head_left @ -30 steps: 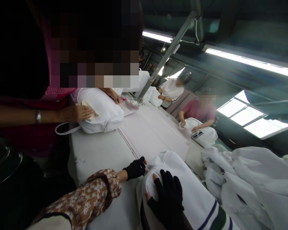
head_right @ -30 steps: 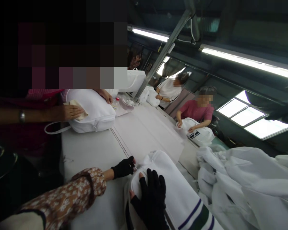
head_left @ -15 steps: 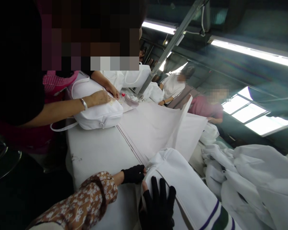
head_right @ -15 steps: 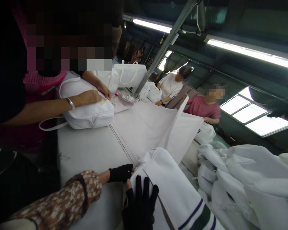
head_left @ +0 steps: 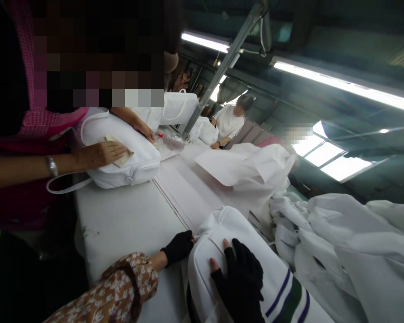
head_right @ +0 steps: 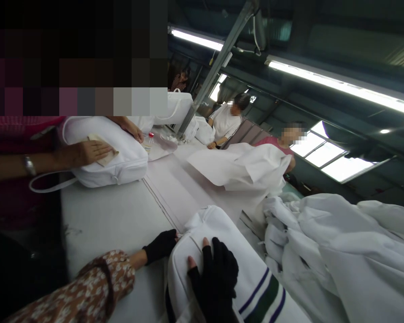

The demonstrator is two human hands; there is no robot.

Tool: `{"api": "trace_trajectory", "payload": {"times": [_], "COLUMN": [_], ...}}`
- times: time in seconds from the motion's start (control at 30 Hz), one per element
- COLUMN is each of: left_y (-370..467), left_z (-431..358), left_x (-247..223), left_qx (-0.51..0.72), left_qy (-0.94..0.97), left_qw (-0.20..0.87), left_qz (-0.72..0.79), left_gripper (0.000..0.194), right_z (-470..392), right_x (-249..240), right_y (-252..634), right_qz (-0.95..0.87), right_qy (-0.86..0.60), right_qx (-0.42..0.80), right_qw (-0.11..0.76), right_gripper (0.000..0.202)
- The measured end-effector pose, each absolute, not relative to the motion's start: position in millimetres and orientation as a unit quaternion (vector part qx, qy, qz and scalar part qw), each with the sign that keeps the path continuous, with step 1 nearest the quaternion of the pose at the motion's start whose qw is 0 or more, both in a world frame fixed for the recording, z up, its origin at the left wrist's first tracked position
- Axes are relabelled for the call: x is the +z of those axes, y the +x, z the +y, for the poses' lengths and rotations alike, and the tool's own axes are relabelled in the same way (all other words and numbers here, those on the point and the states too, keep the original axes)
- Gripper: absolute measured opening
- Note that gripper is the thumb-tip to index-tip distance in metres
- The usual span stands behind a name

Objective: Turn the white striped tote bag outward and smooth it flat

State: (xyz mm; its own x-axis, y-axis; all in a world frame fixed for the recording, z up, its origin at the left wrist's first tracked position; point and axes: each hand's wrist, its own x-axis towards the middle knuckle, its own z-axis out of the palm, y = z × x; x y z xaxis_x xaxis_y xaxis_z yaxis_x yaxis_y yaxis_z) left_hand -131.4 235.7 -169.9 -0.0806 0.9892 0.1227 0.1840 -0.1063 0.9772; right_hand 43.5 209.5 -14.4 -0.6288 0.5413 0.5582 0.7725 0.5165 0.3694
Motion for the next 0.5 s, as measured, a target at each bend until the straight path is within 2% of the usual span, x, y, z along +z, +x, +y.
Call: {"api": "trace_trajectory", "payload": {"times": [0.17, 0.33, 0.5], "left_y": [-138, -159, -167], "left_z": [229, 201, 138], "left_x": [-163, -169, -172], "left_qx": [0.447, 0.371, 0.296], "left_qy": [0.617, 0.7, 0.756], "left_qw": [0.346, 0.262, 0.239], "left_qz": [0.548, 0.552, 0.532], "left_gripper": [0.034, 0.03, 0.033], "right_z": [213, 216, 214], "right_x": [-15, -12, -18], "right_y": [37, 23, 16], "right_qz": [-0.854, -0.849, -0.848], "right_qy": [-0.402, -0.445, -0.46], "right_qx": [-0.293, -0.267, -0.244], "right_qw": [0.154, 0.099, 0.103], "right_gripper": [0.055, 0.054, 0.054]}}
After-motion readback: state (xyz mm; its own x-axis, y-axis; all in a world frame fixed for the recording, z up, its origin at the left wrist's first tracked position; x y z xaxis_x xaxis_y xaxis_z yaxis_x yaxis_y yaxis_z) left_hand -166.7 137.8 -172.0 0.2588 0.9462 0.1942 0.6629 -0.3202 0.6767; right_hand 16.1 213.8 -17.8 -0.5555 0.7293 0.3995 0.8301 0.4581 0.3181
